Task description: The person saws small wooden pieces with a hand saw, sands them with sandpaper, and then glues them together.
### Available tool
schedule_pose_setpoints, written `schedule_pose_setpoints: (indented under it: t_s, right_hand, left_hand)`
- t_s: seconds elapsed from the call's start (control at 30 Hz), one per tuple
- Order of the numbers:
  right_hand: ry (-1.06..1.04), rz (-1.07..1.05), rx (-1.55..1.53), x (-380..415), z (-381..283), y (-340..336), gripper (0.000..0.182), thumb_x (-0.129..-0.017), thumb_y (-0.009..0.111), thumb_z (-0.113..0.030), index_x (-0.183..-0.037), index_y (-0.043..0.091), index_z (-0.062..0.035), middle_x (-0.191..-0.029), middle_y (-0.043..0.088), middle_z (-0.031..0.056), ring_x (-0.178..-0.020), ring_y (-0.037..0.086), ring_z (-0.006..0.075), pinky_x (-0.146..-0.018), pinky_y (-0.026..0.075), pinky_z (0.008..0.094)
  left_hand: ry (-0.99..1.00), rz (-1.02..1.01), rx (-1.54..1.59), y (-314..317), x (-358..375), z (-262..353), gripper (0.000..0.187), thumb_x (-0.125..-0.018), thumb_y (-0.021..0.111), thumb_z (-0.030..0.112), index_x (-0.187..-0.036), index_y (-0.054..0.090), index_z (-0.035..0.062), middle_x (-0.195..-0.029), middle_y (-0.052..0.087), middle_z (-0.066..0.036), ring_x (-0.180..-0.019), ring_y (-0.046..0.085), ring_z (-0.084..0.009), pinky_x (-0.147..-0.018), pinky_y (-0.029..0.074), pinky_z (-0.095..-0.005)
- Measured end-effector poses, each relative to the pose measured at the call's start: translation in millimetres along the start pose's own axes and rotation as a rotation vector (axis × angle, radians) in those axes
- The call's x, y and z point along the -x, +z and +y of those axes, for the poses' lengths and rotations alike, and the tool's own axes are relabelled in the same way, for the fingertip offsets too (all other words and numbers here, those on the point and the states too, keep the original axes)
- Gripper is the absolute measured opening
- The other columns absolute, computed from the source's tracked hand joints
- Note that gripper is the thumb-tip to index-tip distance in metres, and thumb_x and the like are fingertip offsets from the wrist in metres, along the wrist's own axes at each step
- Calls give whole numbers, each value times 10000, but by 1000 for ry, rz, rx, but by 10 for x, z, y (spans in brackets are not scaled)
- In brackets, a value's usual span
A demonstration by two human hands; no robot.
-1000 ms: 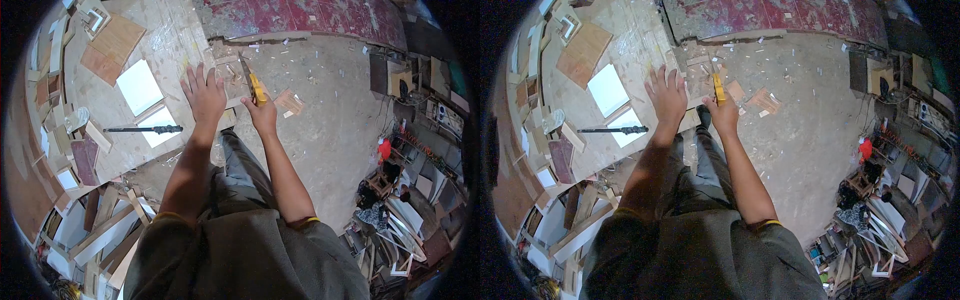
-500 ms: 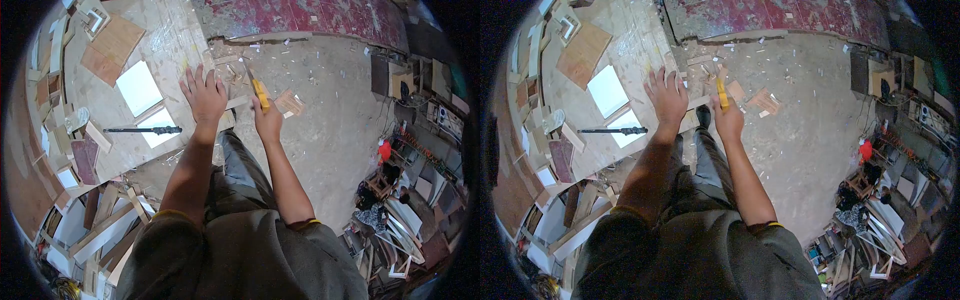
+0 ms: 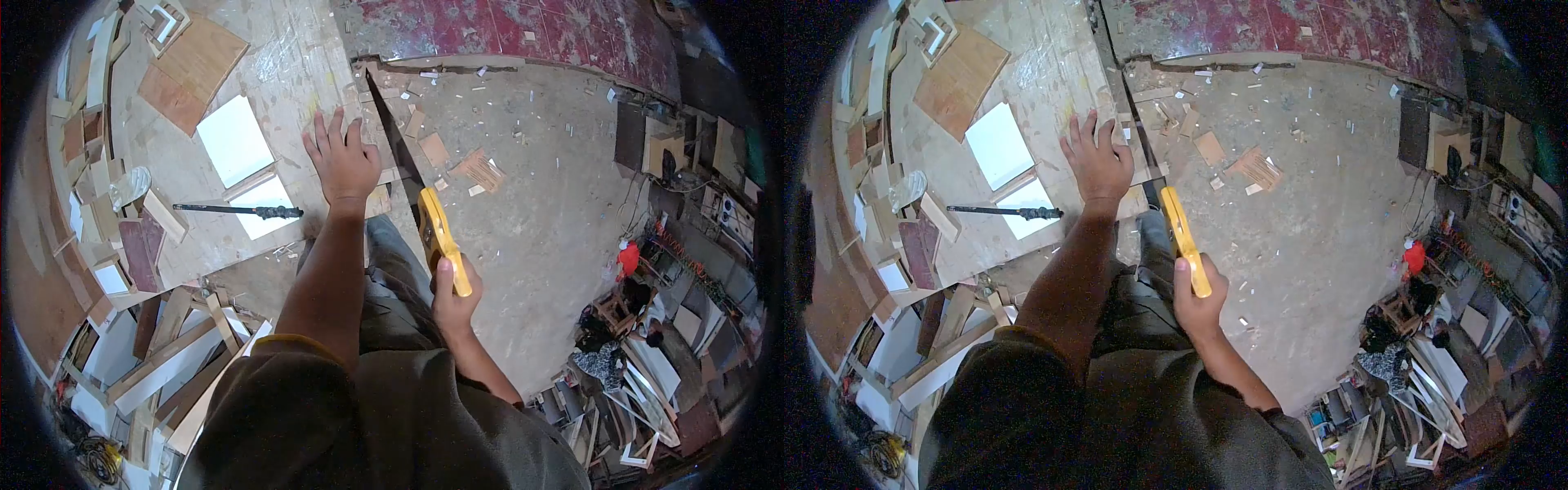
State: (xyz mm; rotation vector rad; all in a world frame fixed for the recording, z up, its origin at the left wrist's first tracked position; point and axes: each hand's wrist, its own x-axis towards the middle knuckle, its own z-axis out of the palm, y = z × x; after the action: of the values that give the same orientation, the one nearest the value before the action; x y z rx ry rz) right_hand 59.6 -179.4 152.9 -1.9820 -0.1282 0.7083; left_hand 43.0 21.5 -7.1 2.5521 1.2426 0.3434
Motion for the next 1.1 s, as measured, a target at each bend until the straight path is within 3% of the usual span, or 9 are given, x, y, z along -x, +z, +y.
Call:
schedule_pose_setpoints:
  t_s: [0.47,0.57,0.63,0.67,0.73,0.83,0.93,1.03,1.1]
  right_hand:
    - [15,-27,98,33,-181,126,244,-952,631,-157,-782,549,-4,-575,468,-3,-557,415,39,-477,348,256]
    - [38,8,98,54,-214,165,255,-941,643,-151,-761,534,-6,-568,482,32,-535,435,72,-478,362,279]
    - [-28,9,215,89,-202,186,257,-923,655,-138,-746,524,-6,-570,507,91,-498,486,160,-486,386,318]
    - [-28,10,218,99,-198,194,257,-923,655,-138,-746,524,-6,-570,507,91,-498,486,160,-486,386,318]
    - [-51,15,253,110,-196,226,245,-907,662,-124,-745,526,-2,-592,530,144,-501,530,267,-498,403,351]
    - [-2,22,261,108,-210,258,230,-897,671,-137,-748,543,-16,-590,542,154,-512,549,326,-508,419,384]
    - [-77,-46,363,78,-367,327,217,-894,672,-173,-760,569,-37,-579,549,155,-519,561,356,-520,429,420]
    - [6,-55,383,5,-595,411,274,-911,644,-264,-757,600,-42,-575,561,177,-557,589,392,-543,444,456]
    - [47,-43,380,-71,-703,423,306,-920,629,-292,-751,608,-39,-578,564,187,-568,598,397,-547,449,459]
  left_hand:
    - [-30,-26,24,8,-25,1,414,-780,561,149,-1188,614,98,-1416,451,-131,-1431,251,-386,-1136,145,-642]
    - [-22,-32,25,23,-35,-20,423,-777,563,149,-1194,610,96,-1419,448,-137,-1432,245,-393,-1136,140,-643]
    - [-19,-39,29,13,-5,-11,426,-777,563,149,-1197,608,95,-1421,445,-139,-1432,241,-396,-1137,137,-644]
    - [-19,-45,32,6,-8,-9,430,-776,565,150,-1201,606,94,-1424,440,-142,-1434,237,-397,-1137,135,-644]
    - [-18,-48,36,-1,-28,-20,434,-776,567,150,-1205,603,93,-1428,435,-144,-1435,232,-398,-1137,133,-645]
    - [-17,-51,28,3,-15,-13,437,-777,569,149,-1209,602,93,-1431,428,-147,-1439,224,-395,-1139,132,-643]
    - [-8,-57,24,10,-31,-34,438,-781,570,151,-1213,600,91,-1428,431,-147,-1439,223,-396,-1139,133,-641]
    - [3,-60,16,28,2,-32,433,-788,576,165,-1214,600,89,-1425,435,-143,-1439,222,-396,-1142,131,-637]
    - [-24,-60,-11,45,0,-39,455,-765,590,172,-1219,615,148,-1456,424,-97,-1447,220,-379,-1163,103,-619]
